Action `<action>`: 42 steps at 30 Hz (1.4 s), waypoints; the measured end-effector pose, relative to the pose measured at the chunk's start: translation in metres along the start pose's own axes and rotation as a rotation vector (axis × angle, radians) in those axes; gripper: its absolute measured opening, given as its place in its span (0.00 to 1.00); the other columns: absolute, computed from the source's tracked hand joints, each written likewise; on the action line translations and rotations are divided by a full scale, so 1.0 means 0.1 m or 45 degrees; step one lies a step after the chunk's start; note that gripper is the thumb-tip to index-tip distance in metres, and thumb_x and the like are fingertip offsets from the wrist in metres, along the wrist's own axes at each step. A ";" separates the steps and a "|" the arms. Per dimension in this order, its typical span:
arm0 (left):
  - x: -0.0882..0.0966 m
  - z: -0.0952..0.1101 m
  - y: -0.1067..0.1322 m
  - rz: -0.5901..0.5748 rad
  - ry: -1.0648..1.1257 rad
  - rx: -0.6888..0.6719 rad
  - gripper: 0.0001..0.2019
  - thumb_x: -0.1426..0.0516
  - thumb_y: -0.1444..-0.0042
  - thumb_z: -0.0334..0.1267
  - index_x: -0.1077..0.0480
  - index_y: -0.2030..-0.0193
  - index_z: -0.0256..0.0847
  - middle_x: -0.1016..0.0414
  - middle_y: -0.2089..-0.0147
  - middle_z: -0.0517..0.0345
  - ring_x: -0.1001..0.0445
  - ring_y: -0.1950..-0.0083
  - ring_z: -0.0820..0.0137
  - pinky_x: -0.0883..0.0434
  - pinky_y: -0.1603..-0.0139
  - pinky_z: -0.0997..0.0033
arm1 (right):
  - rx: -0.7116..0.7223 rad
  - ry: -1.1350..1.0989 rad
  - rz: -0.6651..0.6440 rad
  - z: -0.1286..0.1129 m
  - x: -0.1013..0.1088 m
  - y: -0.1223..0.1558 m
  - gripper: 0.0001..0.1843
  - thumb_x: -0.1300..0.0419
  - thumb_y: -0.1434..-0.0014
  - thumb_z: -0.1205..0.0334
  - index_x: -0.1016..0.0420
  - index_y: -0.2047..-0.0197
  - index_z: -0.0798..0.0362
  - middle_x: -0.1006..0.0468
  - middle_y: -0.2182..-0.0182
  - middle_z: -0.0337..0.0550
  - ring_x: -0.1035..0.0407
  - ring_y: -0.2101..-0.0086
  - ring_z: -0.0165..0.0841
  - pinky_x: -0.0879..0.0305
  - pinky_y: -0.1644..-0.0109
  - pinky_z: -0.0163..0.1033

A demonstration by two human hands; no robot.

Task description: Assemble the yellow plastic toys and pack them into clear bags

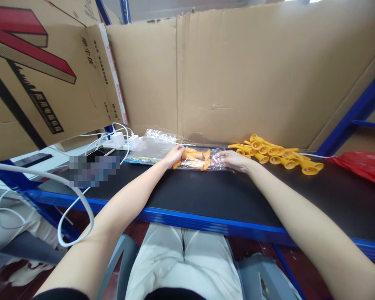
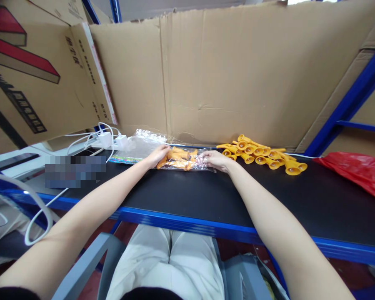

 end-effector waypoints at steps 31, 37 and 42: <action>0.02 0.05 0.05 -0.010 -0.277 -0.135 0.12 0.49 0.50 0.32 0.29 0.60 0.35 0.25 0.62 0.53 0.28 0.61 0.70 0.33 0.56 0.71 | 0.151 -0.416 -0.160 0.11 -0.06 -0.17 0.13 0.39 0.58 0.74 0.25 0.66 0.55 0.22 0.64 0.45 0.28 0.62 0.31 0.35 0.50 0.37; 0.02 0.18 0.08 0.029 -0.499 -0.325 0.11 0.50 0.47 0.33 0.29 0.60 0.38 0.27 0.54 0.52 0.31 0.50 0.65 0.38 0.45 0.64 | 0.139 -0.103 0.115 0.02 0.05 -0.14 0.09 0.41 0.58 0.73 0.26 0.70 0.55 0.23 0.66 0.44 0.29 0.66 0.30 0.33 0.57 0.36; -0.05 0.27 0.16 -0.185 -0.698 -0.487 0.13 0.51 0.45 0.34 0.29 0.56 0.39 0.28 0.50 0.53 0.32 0.47 0.64 0.40 0.43 0.65 | 0.145 0.758 0.743 -0.12 0.52 -0.01 0.10 0.46 0.54 0.72 0.26 0.69 0.55 0.24 0.66 0.48 0.30 0.61 0.37 0.35 0.55 0.43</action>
Point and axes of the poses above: each hand's wrist, its own y-axis away from the middle knuckle, its own x-axis out of the back of the hand, z = x × y, the point moved 4 cm from there along -y, towards the middle knuckle
